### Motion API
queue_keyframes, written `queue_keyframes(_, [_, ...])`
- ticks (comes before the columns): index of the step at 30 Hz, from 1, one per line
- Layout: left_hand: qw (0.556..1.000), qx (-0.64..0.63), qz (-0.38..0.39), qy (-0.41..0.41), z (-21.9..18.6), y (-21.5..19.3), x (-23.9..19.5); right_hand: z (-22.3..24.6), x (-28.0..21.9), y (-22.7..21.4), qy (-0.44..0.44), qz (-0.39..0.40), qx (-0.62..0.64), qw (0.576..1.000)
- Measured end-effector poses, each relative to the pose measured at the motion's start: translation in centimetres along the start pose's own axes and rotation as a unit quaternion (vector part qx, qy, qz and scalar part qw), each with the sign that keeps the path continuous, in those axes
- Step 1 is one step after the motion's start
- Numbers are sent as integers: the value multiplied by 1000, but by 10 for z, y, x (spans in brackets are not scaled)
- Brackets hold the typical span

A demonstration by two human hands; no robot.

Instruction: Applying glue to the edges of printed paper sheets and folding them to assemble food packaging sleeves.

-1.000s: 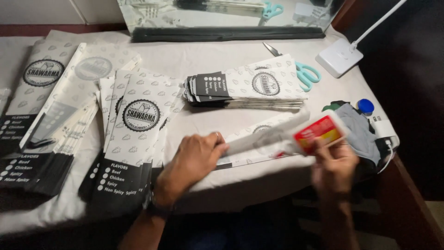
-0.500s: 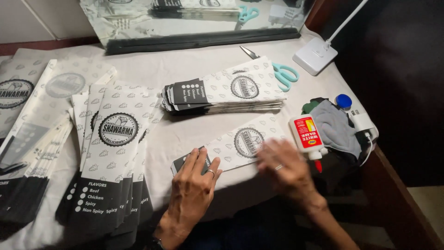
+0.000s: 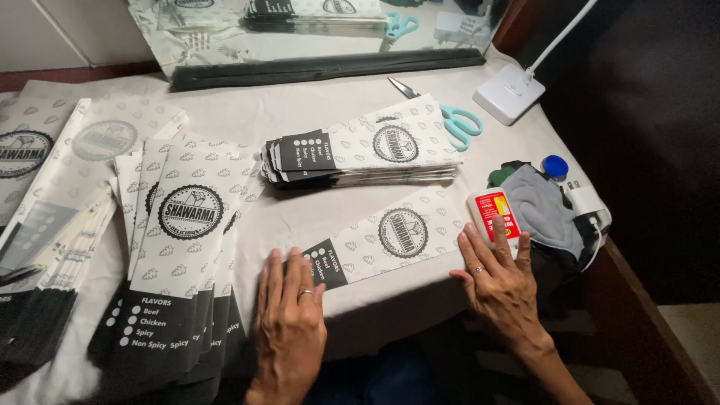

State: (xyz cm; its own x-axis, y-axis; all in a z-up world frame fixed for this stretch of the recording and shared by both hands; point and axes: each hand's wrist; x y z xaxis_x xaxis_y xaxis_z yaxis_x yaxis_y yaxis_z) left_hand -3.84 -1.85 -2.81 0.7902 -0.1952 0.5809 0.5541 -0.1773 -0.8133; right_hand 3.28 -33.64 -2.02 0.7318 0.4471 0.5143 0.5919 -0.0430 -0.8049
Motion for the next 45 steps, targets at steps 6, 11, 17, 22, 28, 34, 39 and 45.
queue_keyframes(6, [993,-98,-9,59,-53,11,0,9,13,-6,50,-10,26,998])
queue_keyframes(11, [996,-31,15,85,-53,23,-9,39,37,-4,-6,12,126,992])
queue_keyframes(17, [993,-72,0,90,-44,13,-5,52,71,22,-149,116,194,963])
queue_keyframes(22, [993,-86,1,74,-40,6,10,29,81,37,-55,167,214,961])
queue_keyframes(28, [996,-71,21,39,-50,10,50,35,78,31,78,209,213,951])
queue_keyframes(34, [993,-107,41,-35,-73,66,77,36,78,29,71,184,184,963])
queue_keyframes(39, [987,-103,65,-105,-38,35,44,37,82,26,118,252,195,940])
queue_keyframes(45, [978,19,99,-182,-1,13,15,36,88,21,148,297,209,920])
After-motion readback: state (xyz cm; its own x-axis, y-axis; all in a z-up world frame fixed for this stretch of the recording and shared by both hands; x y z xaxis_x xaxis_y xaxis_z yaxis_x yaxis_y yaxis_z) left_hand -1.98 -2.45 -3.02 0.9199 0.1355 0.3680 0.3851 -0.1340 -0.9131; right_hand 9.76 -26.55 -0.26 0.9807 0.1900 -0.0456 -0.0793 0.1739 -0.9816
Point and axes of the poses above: each hand's wrist, its own x-axis towards the middle knuckle, its own y-axis out of the palm, z = x × y, and after that the axes turned 10 degrees about y, right-handed
